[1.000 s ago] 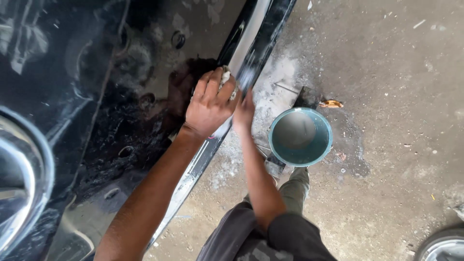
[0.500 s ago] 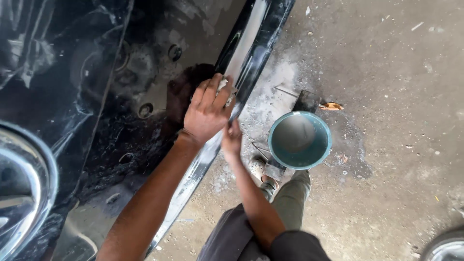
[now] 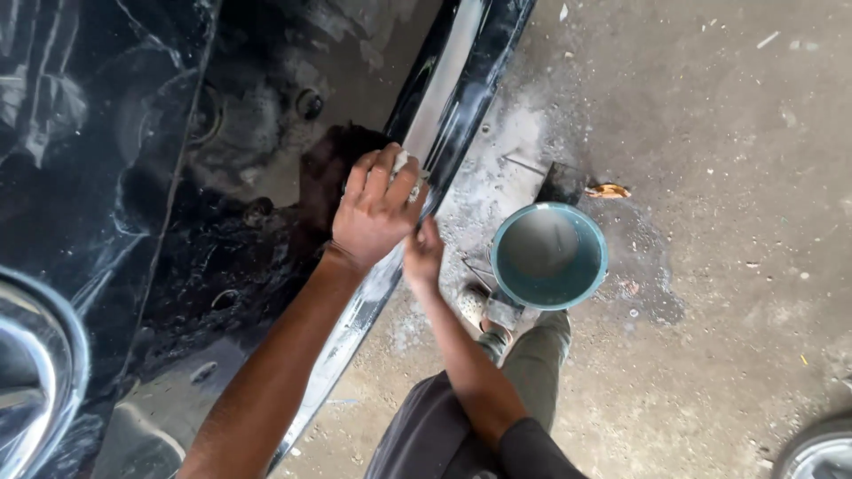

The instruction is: The person scrubs the lower side panel and wheel arch of a black car using a soapy sponge and a cloth. They repeatedly dip the sponge into a bucket of water and wipe the vehicle's surface, focusing on the area around the Toyota logo and the chrome trim.

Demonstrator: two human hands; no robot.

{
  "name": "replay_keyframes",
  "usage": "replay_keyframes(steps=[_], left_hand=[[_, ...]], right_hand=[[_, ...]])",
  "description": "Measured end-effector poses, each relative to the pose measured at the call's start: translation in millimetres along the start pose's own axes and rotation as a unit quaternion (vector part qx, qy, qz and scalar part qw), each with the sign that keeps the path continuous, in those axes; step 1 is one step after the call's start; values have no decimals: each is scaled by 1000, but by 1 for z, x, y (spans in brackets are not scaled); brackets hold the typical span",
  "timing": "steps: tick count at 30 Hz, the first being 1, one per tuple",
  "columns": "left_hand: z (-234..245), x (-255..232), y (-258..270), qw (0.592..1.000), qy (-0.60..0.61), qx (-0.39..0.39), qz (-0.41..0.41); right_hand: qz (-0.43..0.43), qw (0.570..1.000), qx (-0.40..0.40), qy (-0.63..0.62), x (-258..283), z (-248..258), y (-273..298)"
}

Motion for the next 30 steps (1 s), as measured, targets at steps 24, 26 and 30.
replay_keyframes(steps=[24,26,30], left_hand=[[3,1,-5,1000,25,-16,3],[4,1,-7,999,29,-23,4],[0,2,-4,999,10,-37,-9]], right_hand=[[-44,994,-1,103,22,-2,22],[-6,998,-21,63,23,-9,15],[72,987,-62,127,80,-30,-145]])
Point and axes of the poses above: each hand's wrist, its own y-axis away from the middle knuckle, its own z-axis out of the back of the hand, x = y × z, the point moved 3 cm from there along -y, towards the middle knuckle, and after that the axes turned 14 degrees about -x, right-handed, at the moved point
